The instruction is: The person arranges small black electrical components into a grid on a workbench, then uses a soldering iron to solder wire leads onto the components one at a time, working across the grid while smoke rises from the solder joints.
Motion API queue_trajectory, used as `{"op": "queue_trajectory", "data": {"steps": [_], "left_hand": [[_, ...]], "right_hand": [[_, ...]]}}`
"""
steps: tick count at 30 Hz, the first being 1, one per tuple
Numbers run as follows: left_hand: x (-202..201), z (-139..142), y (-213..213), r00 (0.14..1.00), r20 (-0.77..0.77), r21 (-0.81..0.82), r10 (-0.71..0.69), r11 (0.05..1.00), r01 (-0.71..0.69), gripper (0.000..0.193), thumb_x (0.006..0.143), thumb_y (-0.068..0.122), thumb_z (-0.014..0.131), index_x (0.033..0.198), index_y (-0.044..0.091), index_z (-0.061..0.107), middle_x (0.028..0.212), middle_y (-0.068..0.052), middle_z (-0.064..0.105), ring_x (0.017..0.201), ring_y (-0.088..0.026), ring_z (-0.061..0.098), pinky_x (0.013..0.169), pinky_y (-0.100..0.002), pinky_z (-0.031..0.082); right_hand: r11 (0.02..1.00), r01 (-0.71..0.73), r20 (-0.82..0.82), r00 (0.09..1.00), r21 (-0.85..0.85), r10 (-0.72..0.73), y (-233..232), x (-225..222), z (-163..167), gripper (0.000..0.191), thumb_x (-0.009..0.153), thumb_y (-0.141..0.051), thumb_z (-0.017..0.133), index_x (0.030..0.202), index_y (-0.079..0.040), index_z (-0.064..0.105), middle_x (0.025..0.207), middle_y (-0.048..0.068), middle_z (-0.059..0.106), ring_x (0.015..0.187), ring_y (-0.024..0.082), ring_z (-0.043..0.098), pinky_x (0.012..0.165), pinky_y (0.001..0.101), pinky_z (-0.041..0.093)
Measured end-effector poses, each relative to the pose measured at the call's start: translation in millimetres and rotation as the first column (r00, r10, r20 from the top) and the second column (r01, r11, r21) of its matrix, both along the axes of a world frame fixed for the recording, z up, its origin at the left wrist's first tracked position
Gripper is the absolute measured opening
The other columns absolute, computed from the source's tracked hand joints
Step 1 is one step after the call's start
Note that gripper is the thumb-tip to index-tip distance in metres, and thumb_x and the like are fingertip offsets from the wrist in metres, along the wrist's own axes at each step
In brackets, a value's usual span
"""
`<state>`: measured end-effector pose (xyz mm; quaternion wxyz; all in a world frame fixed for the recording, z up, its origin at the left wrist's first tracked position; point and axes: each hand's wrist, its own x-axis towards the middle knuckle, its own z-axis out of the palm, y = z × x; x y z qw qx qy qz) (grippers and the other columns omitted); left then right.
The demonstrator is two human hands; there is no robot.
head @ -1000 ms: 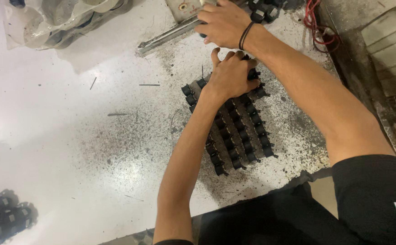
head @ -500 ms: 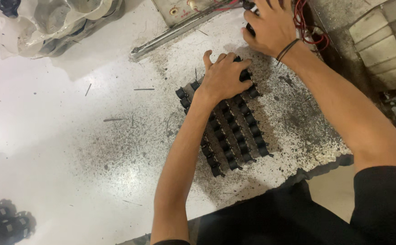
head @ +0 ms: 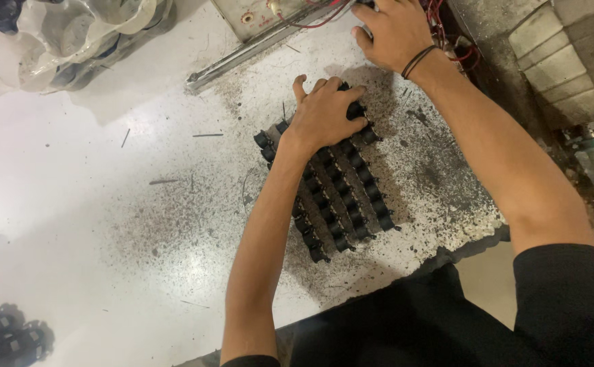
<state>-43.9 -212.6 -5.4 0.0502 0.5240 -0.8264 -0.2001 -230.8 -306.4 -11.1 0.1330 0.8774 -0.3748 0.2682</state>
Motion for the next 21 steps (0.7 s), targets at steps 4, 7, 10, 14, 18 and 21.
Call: {"op": "queue_trajectory", "data": {"steps": [4, 7, 10, 14, 18, 21], "left_hand": [[1.1, -2.7, 1.0, 1.000, 0.011, 0.021, 0.004, 1.000, -0.004, 0.056, 0.082, 0.049, 0.076, 0.132, 0.025, 0.066, 0.120, -0.013, 0.062, 0.125, -0.032, 0.056, 0.115, -0.071, 0.011], [2.6, -3.5, 2.3, 1.000, -0.017, 0.002, -0.010, 1.000, 0.010, 0.066, 0.083, 0.051, 0.075, 0.141, 0.026, 0.057, 0.126, -0.014, 0.062, 0.128, -0.033, 0.054, 0.114, -0.073, 0.010], [3.3, -2.2, 6.7, 1.000, -0.017, -0.050, -0.007, 0.999, 0.006, 0.080, 0.081, 0.058, 0.077, 0.148, 0.023, 0.050, 0.133, -0.017, 0.059, 0.133, -0.036, 0.049, 0.113, -0.074, 0.008], [0.0, 0.3, 12.7, 0.999, 0.037, -0.039, -0.007, 0.999, 0.008, 0.105, 0.064, 0.067, 0.084, 0.148, 0.018, 0.045, 0.139, -0.022, 0.051, 0.135, -0.040, 0.041, 0.108, -0.074, 0.007], [-4.1, 1.4, 13.2, 0.999, 0.050, 0.026, 0.014, 1.000, -0.015, 0.101, 0.066, 0.063, 0.083, 0.149, 0.019, 0.046, 0.143, -0.021, 0.049, 0.140, -0.038, 0.038, 0.114, -0.075, 0.006], [-6.7, 2.1, 11.6, 0.996, 0.084, 0.066, 0.034, 0.997, -0.039, 0.098, 0.066, 0.061, 0.083, 0.148, 0.020, 0.048, 0.144, -0.021, 0.047, 0.141, -0.039, 0.036, 0.114, -0.075, 0.006]], "right_hand": [[0.995, -0.035, -0.031, 0.999, -0.088, 0.033, 18.3, -17.3, -8.0, 0.010, 0.098, -0.009, 0.073, 0.108, -0.009, 0.076, 0.109, 0.007, 0.066, 0.103, 0.024, 0.064, 0.097, 0.0402, 0.049], [0.989, -0.042, -0.136, 0.990, -0.138, 0.023, 43.3, -36.0, -10.8, 0.015, 0.091, -0.003, 0.075, 0.105, -0.009, 0.076, 0.110, 0.007, 0.069, 0.103, 0.023, 0.064, 0.103, 0.0398, 0.050], [0.983, -0.091, -0.184, 0.981, -0.161, 0.061, 66.0, -51.7, -2.5, 0.020, 0.089, 0.002, 0.072, 0.107, -0.006, 0.077, 0.104, 0.007, 0.073, 0.097, 0.021, 0.066, 0.100, 0.0386, 0.052], [0.994, -0.050, -0.034, 0.998, 0.101, 0.054, 114.9, -68.8, 7.9, 0.024, 0.094, 0.012, 0.067, 0.110, -0.002, 0.079, 0.087, 0.009, 0.075, 0.072, 0.017, 0.063, 0.065, 0.0320, 0.050], [0.878, -0.129, 0.231, 0.973, 0.461, 0.022, 178.4, -71.6, -3.2, 0.006, 0.096, 0.000, 0.074, 0.100, 0.000, 0.078, 0.082, 0.013, 0.077, 0.058, 0.016, 0.067, 0.042, 0.0286, 0.046], [0.883, -0.159, 0.299, 0.954, 0.441, 0.022, 200.5, -66.4, -11.4, 0.004, 0.093, 0.000, 0.074, 0.097, 0.001, 0.074, 0.089, 0.013, 0.076, 0.073, 0.020, 0.073, 0.056, 0.0294, 0.055]]}}
